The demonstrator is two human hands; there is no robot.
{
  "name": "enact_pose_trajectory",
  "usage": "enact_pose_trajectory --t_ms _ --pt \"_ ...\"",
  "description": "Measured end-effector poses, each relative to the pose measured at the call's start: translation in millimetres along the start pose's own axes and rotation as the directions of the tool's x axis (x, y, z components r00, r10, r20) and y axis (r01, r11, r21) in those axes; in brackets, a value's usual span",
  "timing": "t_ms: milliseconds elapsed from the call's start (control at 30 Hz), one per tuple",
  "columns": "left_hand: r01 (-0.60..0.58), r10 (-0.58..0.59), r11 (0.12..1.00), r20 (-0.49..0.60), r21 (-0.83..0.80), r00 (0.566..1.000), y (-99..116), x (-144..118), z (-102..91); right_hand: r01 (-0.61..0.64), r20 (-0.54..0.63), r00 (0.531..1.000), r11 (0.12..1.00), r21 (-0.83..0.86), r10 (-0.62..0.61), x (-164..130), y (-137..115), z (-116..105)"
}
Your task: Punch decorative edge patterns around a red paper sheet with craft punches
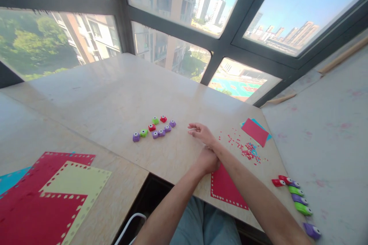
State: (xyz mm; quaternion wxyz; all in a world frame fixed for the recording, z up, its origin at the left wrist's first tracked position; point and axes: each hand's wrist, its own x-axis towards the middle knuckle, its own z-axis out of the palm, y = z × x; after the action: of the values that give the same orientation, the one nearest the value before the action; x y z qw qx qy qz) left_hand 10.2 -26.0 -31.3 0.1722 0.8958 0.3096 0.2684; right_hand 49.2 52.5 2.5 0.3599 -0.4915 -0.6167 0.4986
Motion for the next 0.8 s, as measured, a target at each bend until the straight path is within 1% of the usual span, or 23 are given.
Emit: enact_pose_trajectory --t_ms 67,133,167,233,333,400,533,600,667,733,800 --pt "0.034 -0.034 0.999 0.037 -0.004 0.999 0.3 0.6 -3.2 0.007 -0.086 0.996 1.0 -0.018 -0.008 -25.6 -2.4 -19.2" --pt "0.071 -0.069 0.997 0.055 -0.03 0.996 0.8 0.7 -8.2 0.008 -0.212 0.977 1.0 -0.012 -0.01 -57.2 -5.1 -39.5" --pt "0.077 -0.074 0.996 0.062 -0.046 0.995 1.0 0.7 -10.8 0.007 -0.28 0.96 1.0 -0.009 -0.01 -74.8 -6.0 -48.9" --pt "0.123 -0.12 0.989 0.039 -0.087 0.992 0.9 0.6 -14.9 0.008 -0.408 0.913 1.0 -0.007 -0.01 -111.9 -5.7 -65.2" --pt "0.137 -0.132 0.978 0.043 -0.155 0.99 -1.1 1.0 -17.4 0.002 -0.559 0.829 1.0 0.012 0.006 -167.8 0.1 -82.4" --pt "0.136 -0.132 0.974 0.034 -0.183 0.991 -3.5 1.5 -17.1 -0.011 -0.644 0.765 1.0 0.027 0.026 -202.5 6.6 -90.6" --pt "0.125 -0.123 0.964 0.023 -0.233 0.992 -7.9 2.0 -16.0 -0.053 -0.79 0.611 0.998 0.028 0.055 -260.7 24.2 -106.4" --pt "0.141 -0.14 0.956 0.021 -0.256 0.99 -9.0 2.1 -16.6 -0.089 -0.844 0.53 0.995 0.038 0.08 -282.3 35.4 -115.2" --pt "0.166 -0.167 0.948 0.02 -0.27 0.986 -8.9 2.5 -18.2 -0.135 -0.879 0.461 0.989 0.061 0.117 -297.7 47.3 -123.8" --pt "0.176 -0.175 0.943 0.029 -0.282 0.984 -7.9 3.4 -20.4 -0.189 -0.897 0.413 0.978 0.088 0.161 -307.0 58.1 -131.6" --pt "0.175 -0.171 0.943 0.04 -0.285 0.985 -6.3 4.4 -22.7 -0.228 -0.904 0.387 0.969 0.098 0.183 -310.9 65.9 -138.5"
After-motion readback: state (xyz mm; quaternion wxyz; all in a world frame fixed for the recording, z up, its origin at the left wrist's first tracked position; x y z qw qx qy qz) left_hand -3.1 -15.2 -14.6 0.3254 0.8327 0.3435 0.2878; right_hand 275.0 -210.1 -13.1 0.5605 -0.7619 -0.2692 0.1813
